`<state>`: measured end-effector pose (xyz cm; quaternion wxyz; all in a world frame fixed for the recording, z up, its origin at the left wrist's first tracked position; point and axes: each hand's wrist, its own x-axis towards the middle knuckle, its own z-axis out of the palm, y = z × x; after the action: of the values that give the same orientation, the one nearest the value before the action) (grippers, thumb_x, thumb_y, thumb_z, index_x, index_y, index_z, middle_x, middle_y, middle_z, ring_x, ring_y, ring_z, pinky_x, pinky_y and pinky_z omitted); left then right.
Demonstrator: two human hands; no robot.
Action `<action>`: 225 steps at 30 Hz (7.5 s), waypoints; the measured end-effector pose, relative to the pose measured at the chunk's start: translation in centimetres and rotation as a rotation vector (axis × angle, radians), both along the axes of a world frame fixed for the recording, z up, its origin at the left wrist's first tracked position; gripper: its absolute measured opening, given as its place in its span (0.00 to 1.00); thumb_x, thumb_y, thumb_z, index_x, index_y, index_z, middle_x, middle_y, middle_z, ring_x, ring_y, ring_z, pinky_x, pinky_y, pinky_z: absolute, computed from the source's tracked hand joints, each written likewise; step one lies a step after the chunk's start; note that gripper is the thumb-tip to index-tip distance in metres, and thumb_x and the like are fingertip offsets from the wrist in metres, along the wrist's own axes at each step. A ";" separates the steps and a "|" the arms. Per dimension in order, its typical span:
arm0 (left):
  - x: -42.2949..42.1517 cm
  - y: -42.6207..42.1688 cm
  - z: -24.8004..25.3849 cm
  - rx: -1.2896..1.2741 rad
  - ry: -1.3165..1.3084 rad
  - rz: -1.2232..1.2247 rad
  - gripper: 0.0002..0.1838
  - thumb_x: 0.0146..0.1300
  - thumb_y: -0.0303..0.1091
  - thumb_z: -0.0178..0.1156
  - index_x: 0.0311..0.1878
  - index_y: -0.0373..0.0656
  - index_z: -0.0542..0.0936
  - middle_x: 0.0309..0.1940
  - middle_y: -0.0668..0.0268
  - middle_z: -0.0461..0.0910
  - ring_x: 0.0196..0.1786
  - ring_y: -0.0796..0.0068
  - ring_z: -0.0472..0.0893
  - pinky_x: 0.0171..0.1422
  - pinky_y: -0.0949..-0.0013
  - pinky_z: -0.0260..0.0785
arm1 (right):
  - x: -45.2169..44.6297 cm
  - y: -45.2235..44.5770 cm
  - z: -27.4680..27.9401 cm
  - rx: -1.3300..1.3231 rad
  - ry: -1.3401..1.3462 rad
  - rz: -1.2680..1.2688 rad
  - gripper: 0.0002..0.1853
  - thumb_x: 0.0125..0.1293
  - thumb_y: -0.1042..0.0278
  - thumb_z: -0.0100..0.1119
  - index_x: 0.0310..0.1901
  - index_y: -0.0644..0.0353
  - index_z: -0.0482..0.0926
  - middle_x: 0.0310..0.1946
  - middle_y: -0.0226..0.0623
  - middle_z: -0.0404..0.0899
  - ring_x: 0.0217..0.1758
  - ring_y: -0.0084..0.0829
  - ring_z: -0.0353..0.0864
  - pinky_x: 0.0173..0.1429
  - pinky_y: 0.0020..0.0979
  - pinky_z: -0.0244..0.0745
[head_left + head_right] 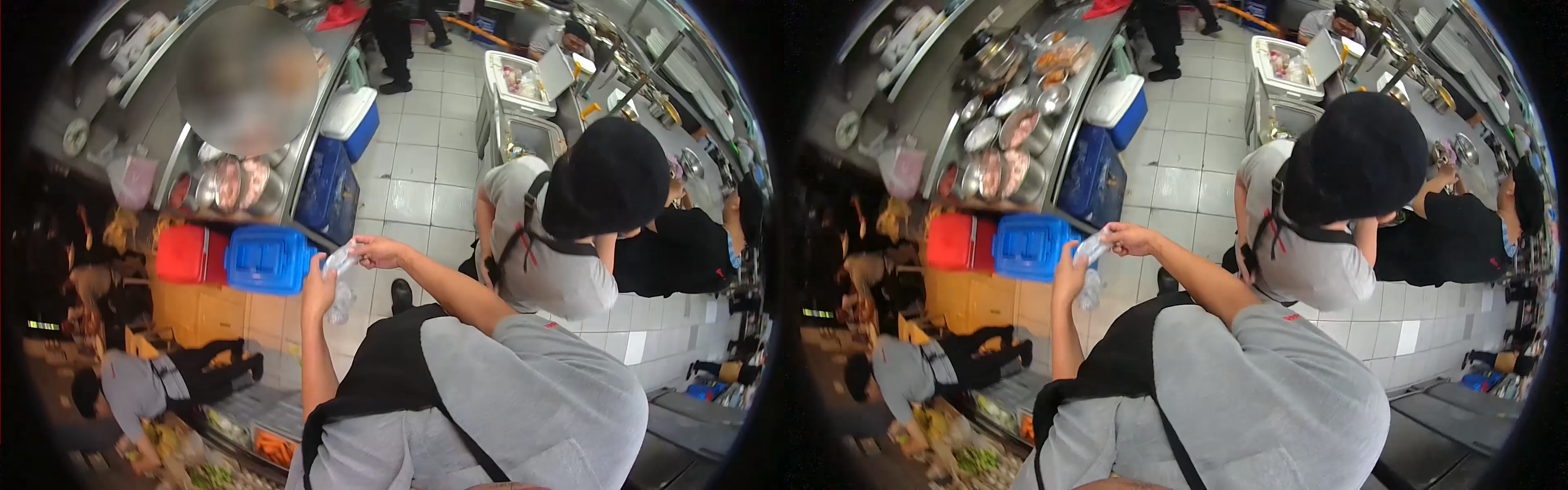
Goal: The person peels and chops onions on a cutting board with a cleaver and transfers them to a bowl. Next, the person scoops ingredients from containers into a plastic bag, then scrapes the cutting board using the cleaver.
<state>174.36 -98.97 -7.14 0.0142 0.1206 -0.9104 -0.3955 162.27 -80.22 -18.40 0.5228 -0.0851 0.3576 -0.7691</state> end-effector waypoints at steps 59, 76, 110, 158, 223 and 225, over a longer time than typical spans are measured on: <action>-146.2 50.1 -1.3 0.844 -0.478 -0.399 0.09 0.74 0.35 0.61 0.49 0.40 0.80 0.35 0.71 0.80 0.35 0.80 0.77 0.40 0.72 0.70 | -117.5 66.1 -2.0 0.866 -0.161 -1.078 0.08 0.74 0.65 0.61 0.50 0.56 0.84 0.42 0.33 0.86 0.38 0.30 0.86 0.38 0.30 0.80; -187.5 65.3 3.5 0.777 -0.328 -0.439 0.09 0.76 0.39 0.62 0.44 0.44 0.79 0.30 0.78 0.74 0.33 0.85 0.72 0.40 0.75 0.65 | -169.9 81.9 -1.9 0.820 0.251 -0.728 0.10 0.75 0.65 0.58 0.51 0.60 0.82 0.38 0.30 0.83 0.33 0.22 0.81 0.33 0.26 0.76; -194.1 81.5 7.1 0.709 -0.209 0.200 0.09 0.75 0.39 0.64 0.46 0.44 0.81 0.31 0.77 0.77 0.33 0.87 0.72 0.38 0.77 0.63 | -197.2 85.6 1.1 0.745 0.686 0.754 0.11 0.72 0.66 0.53 0.50 0.60 0.78 0.32 0.34 0.81 0.28 0.27 0.82 0.28 0.32 0.81; -245.6 69.3 -9.6 1.325 -0.246 0.231 0.15 0.74 0.33 0.61 0.59 0.37 0.77 0.38 0.63 0.83 0.37 0.70 0.83 0.42 0.63 0.77 | -236.2 74.5 9.2 0.739 0.497 -0.497 0.12 0.70 0.62 0.64 0.45 0.59 0.75 0.25 0.30 0.78 0.20 0.23 0.77 0.24 0.30 0.70; -247.3 69.4 -6.7 -0.252 0.277 -0.554 0.12 0.69 0.30 0.59 0.53 0.50 0.84 0.45 0.58 0.80 0.51 0.52 0.82 0.55 0.52 0.75 | -227.0 77.8 7.2 1.182 0.887 -0.615 0.16 0.76 0.60 0.59 0.55 0.62 0.71 0.39 0.67 0.82 0.47 0.69 0.81 0.47 0.56 0.75; -247.4 69.2 -10.3 -0.295 0.286 -0.561 0.12 0.67 0.28 0.59 0.51 0.50 0.85 0.44 0.59 0.80 0.51 0.52 0.82 0.56 0.51 0.74 | -227.2 77.5 7.2 1.223 0.887 -0.573 0.17 0.76 0.60 0.59 0.57 0.61 0.70 0.40 0.67 0.83 0.47 0.69 0.81 0.47 0.57 0.75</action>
<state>-73.02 -29.80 -17.45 0.0497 -0.1946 -0.9443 -0.2608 -64.91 -2.68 -11.20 0.0688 0.0137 0.8971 -0.4362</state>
